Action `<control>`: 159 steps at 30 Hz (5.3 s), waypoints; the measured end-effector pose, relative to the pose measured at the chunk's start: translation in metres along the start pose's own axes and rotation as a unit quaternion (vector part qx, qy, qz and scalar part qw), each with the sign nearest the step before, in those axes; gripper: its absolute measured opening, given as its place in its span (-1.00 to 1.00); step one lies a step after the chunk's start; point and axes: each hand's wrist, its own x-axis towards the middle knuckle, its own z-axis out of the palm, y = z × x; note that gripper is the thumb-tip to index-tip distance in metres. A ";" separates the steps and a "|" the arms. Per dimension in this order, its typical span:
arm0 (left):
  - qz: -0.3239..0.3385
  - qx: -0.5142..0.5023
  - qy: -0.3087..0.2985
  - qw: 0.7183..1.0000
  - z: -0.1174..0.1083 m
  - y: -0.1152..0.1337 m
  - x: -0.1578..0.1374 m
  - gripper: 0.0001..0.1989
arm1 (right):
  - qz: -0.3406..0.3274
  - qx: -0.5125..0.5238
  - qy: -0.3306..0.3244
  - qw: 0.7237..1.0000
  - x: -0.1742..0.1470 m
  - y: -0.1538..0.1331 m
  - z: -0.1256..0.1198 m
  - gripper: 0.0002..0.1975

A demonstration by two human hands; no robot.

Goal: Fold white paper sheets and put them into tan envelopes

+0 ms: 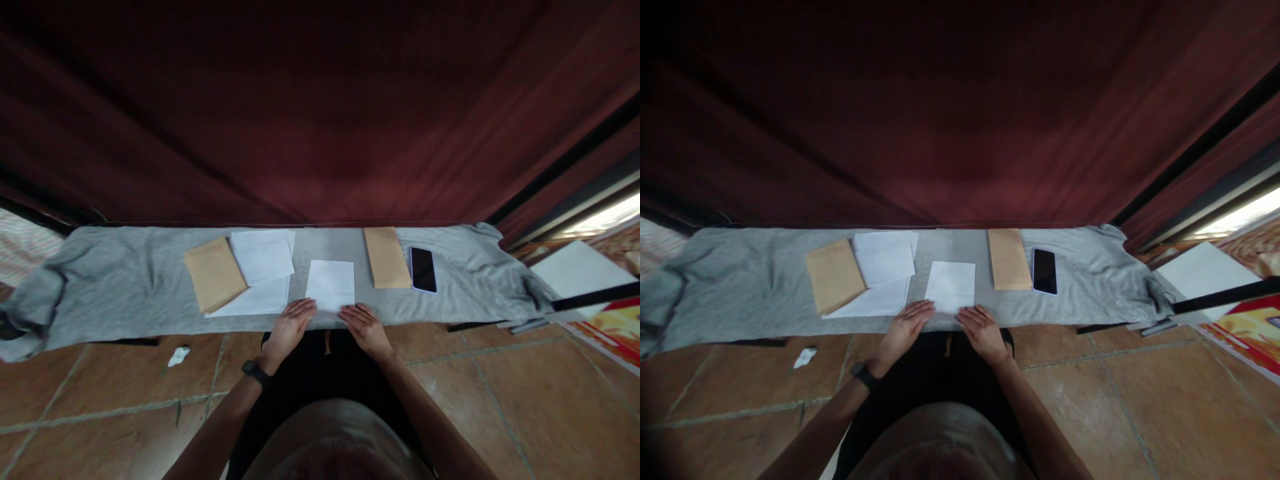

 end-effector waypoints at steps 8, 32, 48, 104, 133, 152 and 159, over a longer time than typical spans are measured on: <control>-0.057 -0.079 0.057 0.994 0.003 -0.004 -0.010 -0.71 | 0.056 0.080 0.052 0.994 -0.004 0.008 -0.004 -0.71; -0.225 -0.169 0.133 0.950 0.008 0.008 0.010 -0.63 | 0.191 0.069 0.091 0.975 0.014 0.015 0.000 -0.57; -0.358 0.025 0.032 0.933 0.000 0.011 0.062 -0.74 | 0.385 -0.114 -0.047 0.915 0.065 0.005 -0.010 -0.68; -0.432 0.069 -0.050 0.898 -0.011 0.012 0.086 -0.65 | 0.268 -0.180 0.010 0.946 0.088 0.003 0.003 -0.68; -0.175 0.101 0.048 0.978 0.022 0.032 0.079 -0.58 | 0.176 -0.168 -0.022 0.970 0.070 -0.013 0.035 -0.48; -0.156 0.144 0.002 0.977 0.044 0.019 0.067 -0.40 | 0.226 -0.188 0.042 0.955 0.054 0.005 0.032 -0.47; -0.159 0.153 0.007 0.975 0.044 0.019 0.066 -0.40 | 0.223 -0.175 0.045 0.958 0.062 -0.001 0.024 -0.47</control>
